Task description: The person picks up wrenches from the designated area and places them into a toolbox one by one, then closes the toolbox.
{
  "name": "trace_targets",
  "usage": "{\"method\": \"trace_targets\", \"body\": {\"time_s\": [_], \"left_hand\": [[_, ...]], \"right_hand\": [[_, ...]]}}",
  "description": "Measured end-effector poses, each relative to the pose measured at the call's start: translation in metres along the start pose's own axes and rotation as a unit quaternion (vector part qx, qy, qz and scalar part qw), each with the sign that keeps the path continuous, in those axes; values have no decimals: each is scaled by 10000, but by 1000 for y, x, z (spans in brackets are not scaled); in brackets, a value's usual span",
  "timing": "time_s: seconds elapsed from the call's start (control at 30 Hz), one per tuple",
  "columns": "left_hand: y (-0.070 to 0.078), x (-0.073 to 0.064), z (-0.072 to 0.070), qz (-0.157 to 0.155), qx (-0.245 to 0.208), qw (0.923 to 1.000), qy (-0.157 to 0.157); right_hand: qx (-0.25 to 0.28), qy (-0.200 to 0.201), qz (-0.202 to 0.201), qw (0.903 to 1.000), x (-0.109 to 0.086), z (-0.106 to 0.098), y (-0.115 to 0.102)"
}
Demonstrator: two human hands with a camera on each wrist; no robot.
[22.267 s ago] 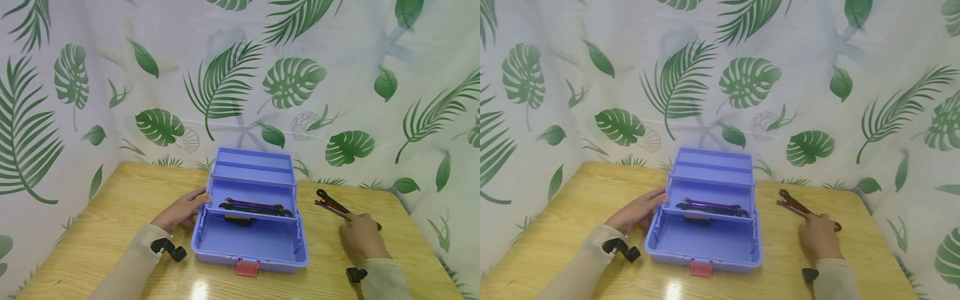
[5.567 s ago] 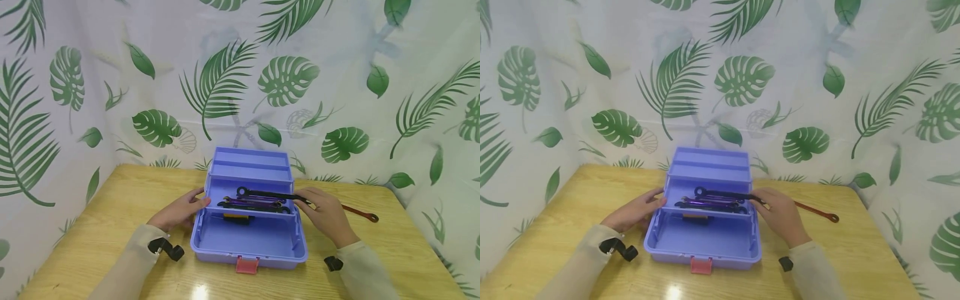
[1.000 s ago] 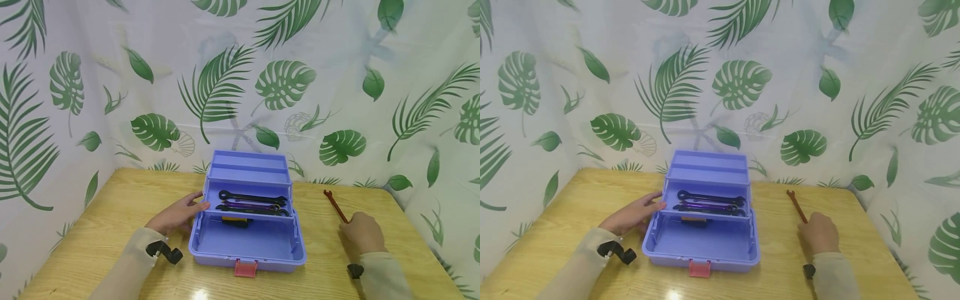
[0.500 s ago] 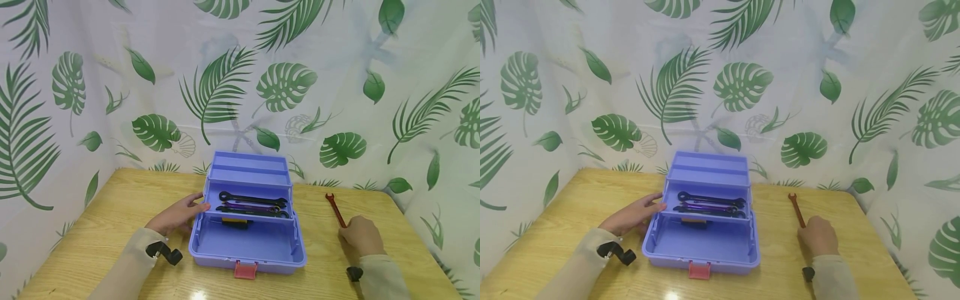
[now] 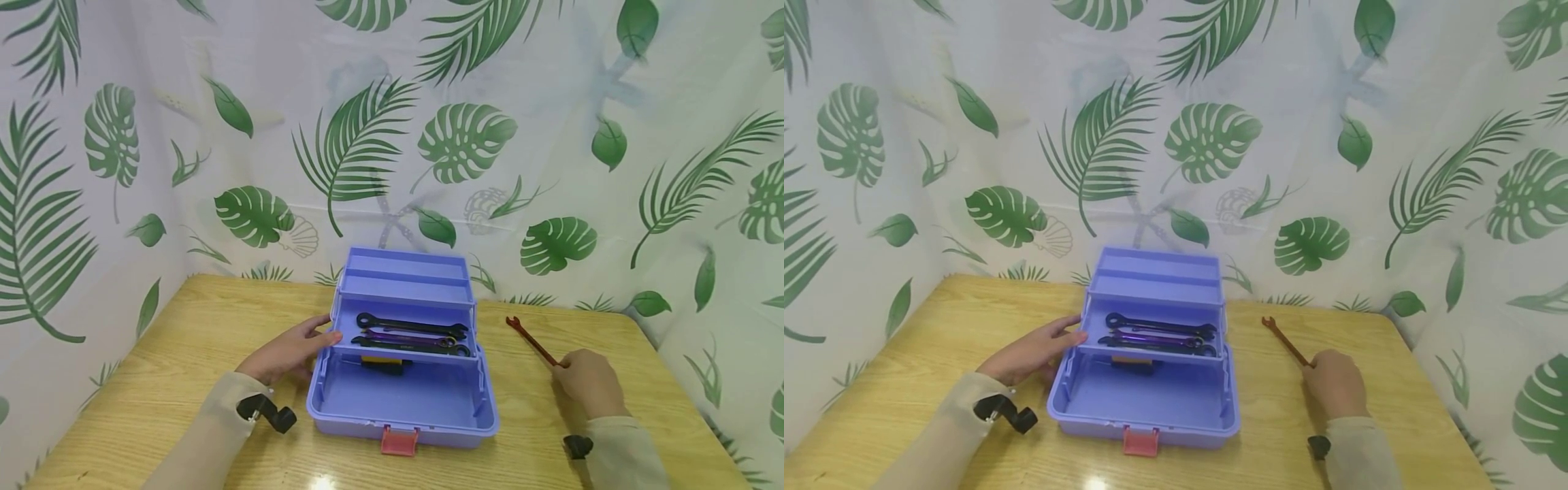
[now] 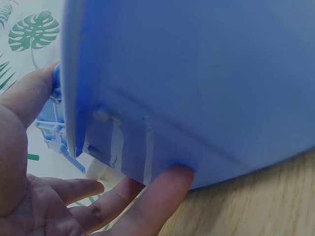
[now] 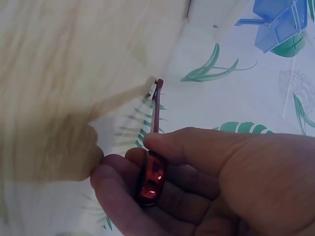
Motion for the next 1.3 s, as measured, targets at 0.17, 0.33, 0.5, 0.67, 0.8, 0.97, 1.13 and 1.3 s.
{"method": "trace_targets", "body": {"time_s": [0.17,0.33,0.5,0.67,0.8,0.97,1.13,1.3], "left_hand": [[2,-1,0,33,70,10000,-42],[3,-1,0,55,115,9999,-34],[1,0,0,14,72,10000,19],[0,1,0,-23,-14,10000,47],[-1,2,0,-44,-17,10000,71],[-1,1,0,-55,-37,9999,87],[0,0,-1,-48,-15,9999,91],[-1,1,1,-45,-55,9999,81]], "right_hand": [[10,79,-71,9999,1,1,-2],[207,316,-95,9992,-1,1,-4],[336,421,-97,9985,0,0,-4],[268,167,-36,9995,7,3,-3],[201,-154,3,9997,9,6,-2],[91,-153,-74,9998,6,4,-6],[113,-81,-194,9997,5,3,-9],[141,-75,-286,9995,4,3,-11]]}}
Point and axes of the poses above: each hand's wrist, its own x-axis towards the middle knuckle, its own z-axis out of the palm, y = z × x, the point moved 3 cm from there along x, towards the middle knuckle, and after that the axes turned 2 degrees about y, right-handed, at the moved point
